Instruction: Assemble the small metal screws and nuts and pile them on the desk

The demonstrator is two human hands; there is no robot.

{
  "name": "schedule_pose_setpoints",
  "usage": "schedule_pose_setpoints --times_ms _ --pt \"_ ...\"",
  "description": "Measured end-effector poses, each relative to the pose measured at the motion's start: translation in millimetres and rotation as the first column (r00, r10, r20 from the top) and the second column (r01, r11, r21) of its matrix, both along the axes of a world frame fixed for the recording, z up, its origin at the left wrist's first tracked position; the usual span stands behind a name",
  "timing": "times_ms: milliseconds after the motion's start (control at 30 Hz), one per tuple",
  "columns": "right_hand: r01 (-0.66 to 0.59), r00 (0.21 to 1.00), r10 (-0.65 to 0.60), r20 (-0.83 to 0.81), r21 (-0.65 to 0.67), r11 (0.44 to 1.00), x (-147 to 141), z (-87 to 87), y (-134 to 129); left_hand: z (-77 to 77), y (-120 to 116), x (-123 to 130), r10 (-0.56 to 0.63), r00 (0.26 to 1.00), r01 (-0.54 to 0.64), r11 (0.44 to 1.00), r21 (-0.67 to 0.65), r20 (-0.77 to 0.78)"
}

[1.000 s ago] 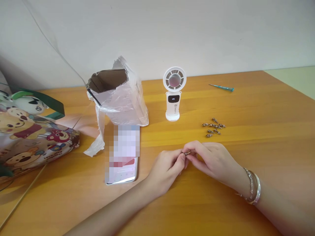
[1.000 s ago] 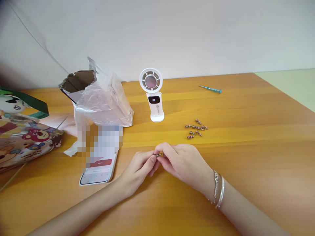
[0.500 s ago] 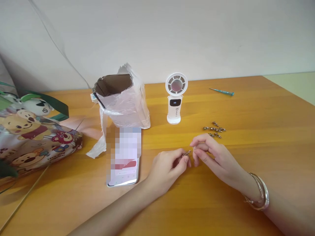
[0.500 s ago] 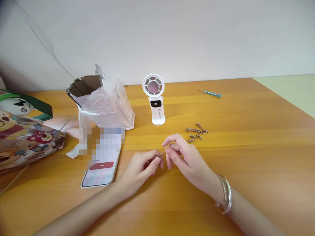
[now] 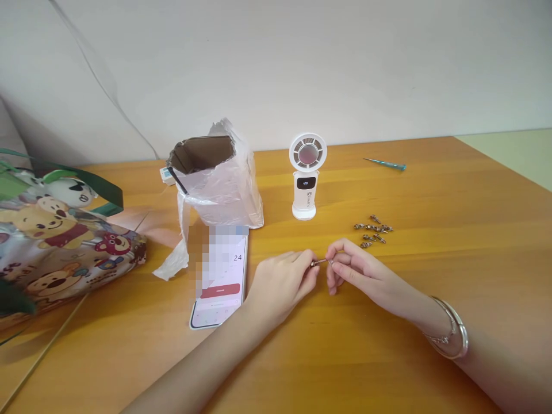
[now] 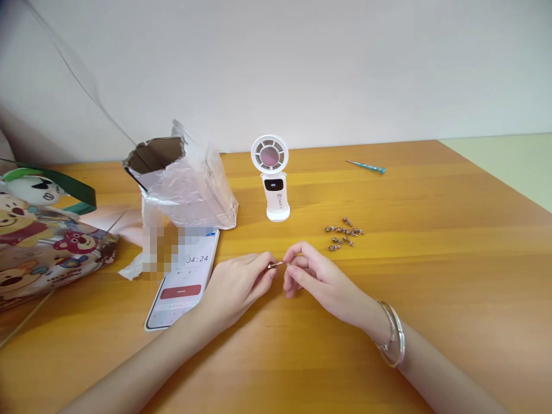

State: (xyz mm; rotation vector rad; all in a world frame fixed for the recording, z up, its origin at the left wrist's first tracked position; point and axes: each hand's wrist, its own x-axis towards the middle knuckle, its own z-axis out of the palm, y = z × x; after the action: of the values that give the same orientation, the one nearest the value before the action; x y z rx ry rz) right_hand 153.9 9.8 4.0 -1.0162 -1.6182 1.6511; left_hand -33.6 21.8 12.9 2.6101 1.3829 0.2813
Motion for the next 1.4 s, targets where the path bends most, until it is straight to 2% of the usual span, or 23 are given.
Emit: schedule_pose_setpoints --times_ms 500,700,867,1100,1200,1400 --pt "0.029 1.000 -0.029 0.005 0.039 0.999 -6.3 1.5 -3.9 -0.6 -4.6 2.8 -0.051 0.998 0.053 0.997 -0.054 0.038" --pt "0.145 0.988 -0.150 0.040 0.095 0.985 -7.8 -2.5 -4.8 0.1 -3.9 1.2 -0.045 0.996 0.052 0.993 -0.108 0.070" --pt "0.160 0.986 -0.162 0.029 0.070 0.985 -7.8 -2.0 -4.0 1.1 -2.5 -0.4 -0.027 0.995 0.040 0.991 -0.128 0.100" --pt "0.205 0.977 -0.210 0.026 0.114 0.972 -8.8 1.5 -5.3 0.9 -1.6 -2.8 0.089 0.962 -0.075 0.995 -0.062 0.258" --pt "0.205 0.978 -0.208 0.009 0.126 0.971 -8.8 2.2 -5.7 -0.8 -1.6 -2.9 0.065 0.958 -0.059 0.998 -0.027 0.280" --pt "0.235 0.970 -0.241 0.037 0.123 0.964 -11.3 2.2 -5.9 -5.9 -1.4 -3.6 -0.021 0.974 -0.009 0.991 0.130 0.226"
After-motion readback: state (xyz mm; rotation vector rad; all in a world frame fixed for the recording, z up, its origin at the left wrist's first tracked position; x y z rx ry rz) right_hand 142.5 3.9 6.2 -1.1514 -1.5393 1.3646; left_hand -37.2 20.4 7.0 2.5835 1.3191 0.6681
